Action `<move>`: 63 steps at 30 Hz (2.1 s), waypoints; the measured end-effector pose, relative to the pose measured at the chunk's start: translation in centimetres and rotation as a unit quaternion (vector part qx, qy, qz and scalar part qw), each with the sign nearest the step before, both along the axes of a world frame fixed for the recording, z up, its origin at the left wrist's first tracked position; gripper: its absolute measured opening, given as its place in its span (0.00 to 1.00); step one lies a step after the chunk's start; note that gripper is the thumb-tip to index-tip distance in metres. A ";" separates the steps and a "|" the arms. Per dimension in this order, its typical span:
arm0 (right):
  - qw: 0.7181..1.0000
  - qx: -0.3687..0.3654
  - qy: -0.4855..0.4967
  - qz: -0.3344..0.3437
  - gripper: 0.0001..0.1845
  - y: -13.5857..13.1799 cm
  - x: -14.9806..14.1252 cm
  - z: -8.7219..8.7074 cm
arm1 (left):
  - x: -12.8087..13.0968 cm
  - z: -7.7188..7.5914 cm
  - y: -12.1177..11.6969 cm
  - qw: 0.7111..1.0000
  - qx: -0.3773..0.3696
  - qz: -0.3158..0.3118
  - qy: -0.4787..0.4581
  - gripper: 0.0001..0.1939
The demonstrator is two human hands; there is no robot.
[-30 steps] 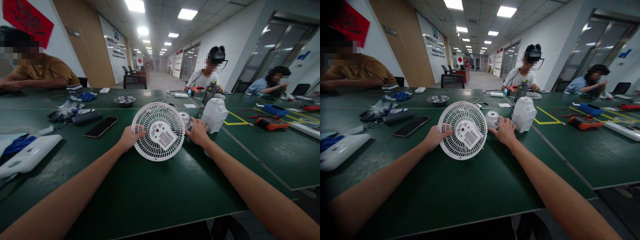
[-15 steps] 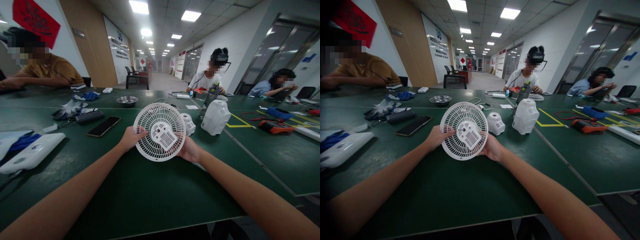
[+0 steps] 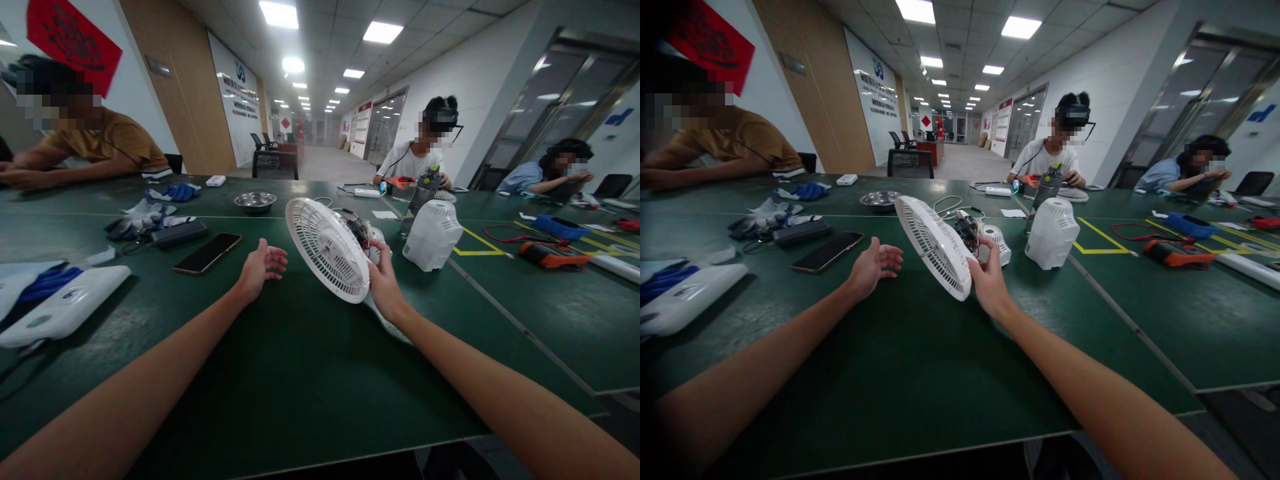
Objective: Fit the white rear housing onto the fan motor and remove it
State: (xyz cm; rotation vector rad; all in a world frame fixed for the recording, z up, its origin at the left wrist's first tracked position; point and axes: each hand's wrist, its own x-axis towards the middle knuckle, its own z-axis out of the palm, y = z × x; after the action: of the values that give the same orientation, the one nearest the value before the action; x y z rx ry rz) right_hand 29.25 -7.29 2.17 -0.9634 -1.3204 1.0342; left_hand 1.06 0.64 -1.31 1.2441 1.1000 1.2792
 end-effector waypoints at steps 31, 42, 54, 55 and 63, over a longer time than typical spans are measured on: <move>0.853 0.133 -0.449 -0.229 0.41 5.8 7.4 -1.6 | 0.5 -0.1 0.3 0.997 -0.069 -0.021 -0.017 0.12; 0.931 -0.029 -0.280 -0.232 0.48 7.0 7.9 -2.0 | 0.5 -0.1 0.1 0.998 -0.049 -0.024 0.019 0.13; 0.992 -0.104 0.076 -0.013 0.24 4.4 4.4 0.2 | 0.5 0.6 -0.7 0.995 -0.030 -0.011 0.097 0.16; 0.993 -0.077 0.088 -0.007 0.25 4.0 3.8 0.4 | 0.5 0.6 -0.7 0.994 -0.028 -0.010 0.102 0.16; 0.987 0.086 -0.131 0.028 0.44 0.3 0.4 1.3 | 0.2 1.0 -0.9 0.963 0.119 0.010 0.240 0.19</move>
State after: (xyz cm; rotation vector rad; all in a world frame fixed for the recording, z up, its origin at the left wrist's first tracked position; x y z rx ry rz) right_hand 29.64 -7.03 3.49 -0.9574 -1.6340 0.8393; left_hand 1.23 -0.23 -0.31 1.7928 1.3224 1.1784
